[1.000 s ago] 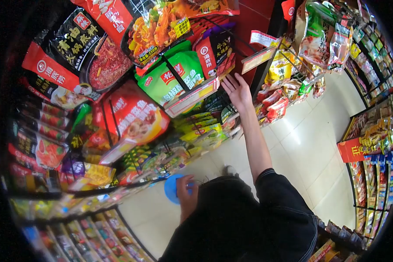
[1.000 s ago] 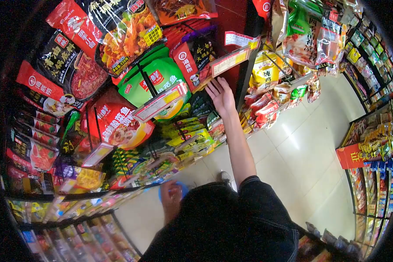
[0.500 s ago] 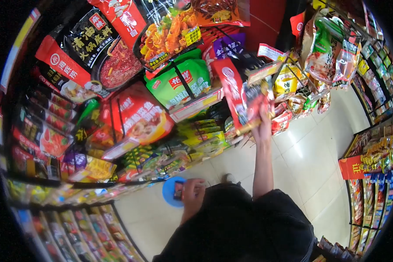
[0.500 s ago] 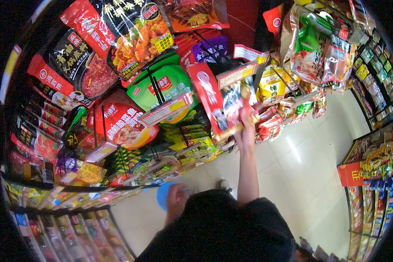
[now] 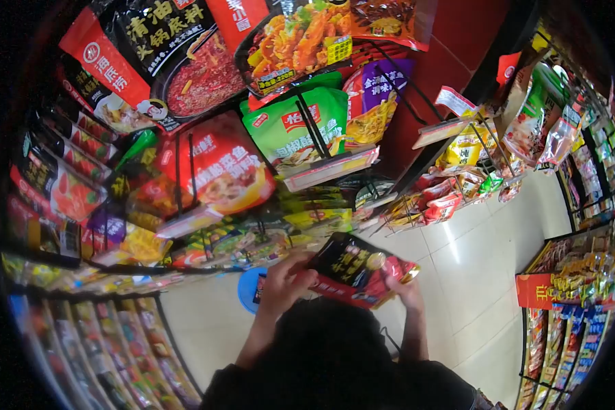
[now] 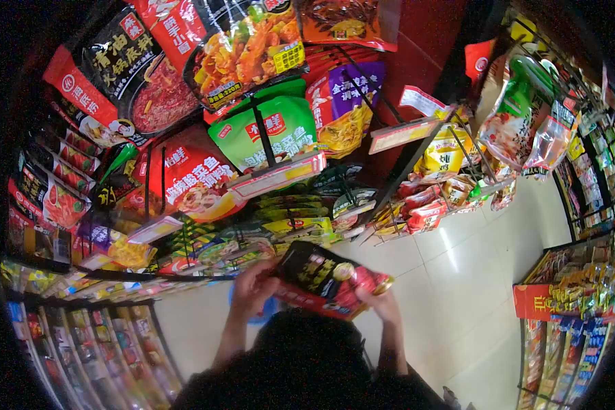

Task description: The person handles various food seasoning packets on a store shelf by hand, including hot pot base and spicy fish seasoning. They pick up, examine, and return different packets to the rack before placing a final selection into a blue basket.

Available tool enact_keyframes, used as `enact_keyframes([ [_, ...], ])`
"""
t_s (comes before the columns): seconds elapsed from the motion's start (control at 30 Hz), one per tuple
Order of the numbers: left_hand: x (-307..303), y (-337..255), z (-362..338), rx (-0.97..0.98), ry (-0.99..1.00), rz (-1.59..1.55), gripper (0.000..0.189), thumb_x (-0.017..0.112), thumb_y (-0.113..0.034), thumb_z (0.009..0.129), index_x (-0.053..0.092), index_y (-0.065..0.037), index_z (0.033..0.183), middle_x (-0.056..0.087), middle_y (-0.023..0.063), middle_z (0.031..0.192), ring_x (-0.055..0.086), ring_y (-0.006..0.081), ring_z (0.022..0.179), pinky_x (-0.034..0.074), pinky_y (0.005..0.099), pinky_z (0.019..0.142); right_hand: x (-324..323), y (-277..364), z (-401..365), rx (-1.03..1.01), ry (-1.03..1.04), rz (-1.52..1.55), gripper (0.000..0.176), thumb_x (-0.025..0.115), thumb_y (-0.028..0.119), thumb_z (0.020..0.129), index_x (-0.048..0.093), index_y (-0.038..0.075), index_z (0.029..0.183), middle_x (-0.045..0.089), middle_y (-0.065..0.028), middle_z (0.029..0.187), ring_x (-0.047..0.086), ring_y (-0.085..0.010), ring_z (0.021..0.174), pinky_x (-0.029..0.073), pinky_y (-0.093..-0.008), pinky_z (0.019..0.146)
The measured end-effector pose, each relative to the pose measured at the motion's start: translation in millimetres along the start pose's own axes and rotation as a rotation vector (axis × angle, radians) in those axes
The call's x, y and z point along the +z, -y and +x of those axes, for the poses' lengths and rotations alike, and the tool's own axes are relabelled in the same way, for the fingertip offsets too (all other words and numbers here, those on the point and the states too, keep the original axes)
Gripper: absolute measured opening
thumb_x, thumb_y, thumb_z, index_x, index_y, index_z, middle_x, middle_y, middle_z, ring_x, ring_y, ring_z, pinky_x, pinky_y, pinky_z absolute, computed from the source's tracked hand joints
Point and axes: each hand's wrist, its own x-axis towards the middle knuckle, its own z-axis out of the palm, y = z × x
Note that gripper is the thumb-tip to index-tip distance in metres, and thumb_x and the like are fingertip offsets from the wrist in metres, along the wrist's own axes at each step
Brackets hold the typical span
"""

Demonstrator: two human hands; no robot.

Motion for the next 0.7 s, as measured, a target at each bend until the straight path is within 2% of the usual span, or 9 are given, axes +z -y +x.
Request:
enact_keyframes([
  [0.13, -12, -26, -34, 0.094, -0.321, 0.385, 0.015, 0.073, -0.008, 0.088, 0.07, -0.001, 0.101, 0.071, 0.0082, 0.096, 0.068, 0.0148, 0.08, 0.053, 0.0282, 0.074, 51, 0, -17, 0.192, 0.135, 0.011, 0.052, 0.081, 0.017, 0.085, 0.058, 0.0, 0.129, 0.067, -0.0043, 0.112, 0.062, -0.0135, 0.099, 0.052, -0.0313, 0.091],
  [0.2, -30, -57, -63, 0.054, -0.379, 0.199, 0.013, 0.073, -0.002, 0.087, 0.071, -0.001, 0.1, 0.072, 0.0067, 0.092, 0.067, 0.0117, 0.078, 0.052, 0.0258, 0.071, 75, 2, -17, 0.271, 0.259, -0.096, 0.057, 0.082, 0.019, 0.084, 0.056, -0.001, 0.13, 0.066, -0.0049, 0.11, 0.061, -0.0138, 0.094, 0.052, -0.0322, 0.088],
  [0.3, -64, -118, -110, 0.052, -0.452, 0.238, 0.015, 0.076, 0.001, 0.084, 0.072, 0.0, 0.099, 0.073, 0.0058, 0.09, 0.065, 0.0075, 0.075, 0.051, 0.0222, 0.065, 101, -26, -14, 0.03, 0.469, -0.274, 0.068, 0.084, 0.021, 0.082, 0.048, -0.001, 0.137, 0.064, -0.0077, 0.116, 0.061, -0.0176, 0.095, 0.051, -0.0357, 0.09],
  [0.37, -96, -163, -134, 0.085, -0.449, 0.38, 0.014, 0.077, -0.001, 0.085, 0.073, 0.0, 0.098, 0.073, 0.007, 0.091, 0.065, 0.0081, 0.075, 0.052, 0.0236, 0.065, 124, -47, 9, 0.1, 0.684, -0.196, 0.069, 0.083, 0.022, 0.083, 0.048, 0.004, 0.138, 0.063, -0.0091, 0.119, 0.06, -0.0199, 0.107, 0.05, -0.0376, 0.095],
  [0.43, -127, -193, -144, 0.484, -0.529, 0.356, 0.015, 0.077, -0.002, 0.085, 0.072, -0.001, 0.099, 0.073, 0.0065, 0.092, 0.067, 0.0115, 0.08, 0.053, 0.0267, 0.072, 180, -20, 5, 0.022, 0.824, -0.229, 0.058, 0.081, 0.022, 0.085, 0.052, 0.006, 0.133, 0.064, -0.0086, 0.119, 0.06, -0.0203, 0.111, 0.049, -0.0374, 0.095],
  [0.5, -160, -239, -159, 0.588, -0.567, 0.414, 0.013, 0.075, 0.001, 0.085, 0.07, -0.001, 0.097, 0.07, 0.0059, 0.094, 0.066, 0.0123, 0.088, 0.053, 0.0266, 0.077, 241, 3, 2, -0.145, 0.986, -0.274, 0.041, 0.076, 0.022, 0.089, 0.06, 0.006, 0.123, 0.065, -0.0084, 0.118, 0.061, -0.0217, 0.113, 0.049, -0.0369, 0.095],
  [0.57, -194, -279, -165, 0.686, -0.573, 0.482, 0.013, 0.076, -0.001, 0.086, 0.069, 0.0, 0.097, 0.069, 0.0038, 0.093, 0.065, 0.0093, 0.083, 0.053, 0.0242, 0.076, 294, 11, 9, -0.363, 1.181, -0.356, 0.03, 0.071, 0.017, 0.091, 0.063, 0.005, 0.118, 0.066, -0.0091, 0.114, 0.063, -0.0242, 0.106, 0.049, -0.0355, 0.093],
  [0.6, -205, -302, -168, 0.588, -0.573, 0.282, 0.014, 0.076, -0.005, 0.087, 0.069, -0.001, 0.099, 0.069, 0.0007, 0.091, 0.063, 0.0058, 0.08, 0.052, 0.0222, 0.074, 323, 19, 8, -0.446, 1.258, -0.368, 0.026, 0.068, 0.015, 0.093, 0.064, 0.005, 0.116, 0.066, -0.0095, 0.111, 0.065, -0.0254, 0.101, 0.049, -0.0349, 0.091],
  [0.7, -272, -340, -162, 0.612, -0.643, 0.342, 0.017, 0.073, -0.017, 0.092, 0.067, -0.005, 0.103, 0.069, -0.0028, 0.092, 0.062, 0.0027, 0.08, 0.05, 0.0198, 0.072, 408, 49, -11, -0.577, 1.345, -0.192, 0.047, 0.056, 0.024, 0.101, 0.044, 0.001, 0.14, 0.061, -0.0078, 0.081, 0.057, -0.0169, 0.072, 0.045, -0.0305, 0.069],
])
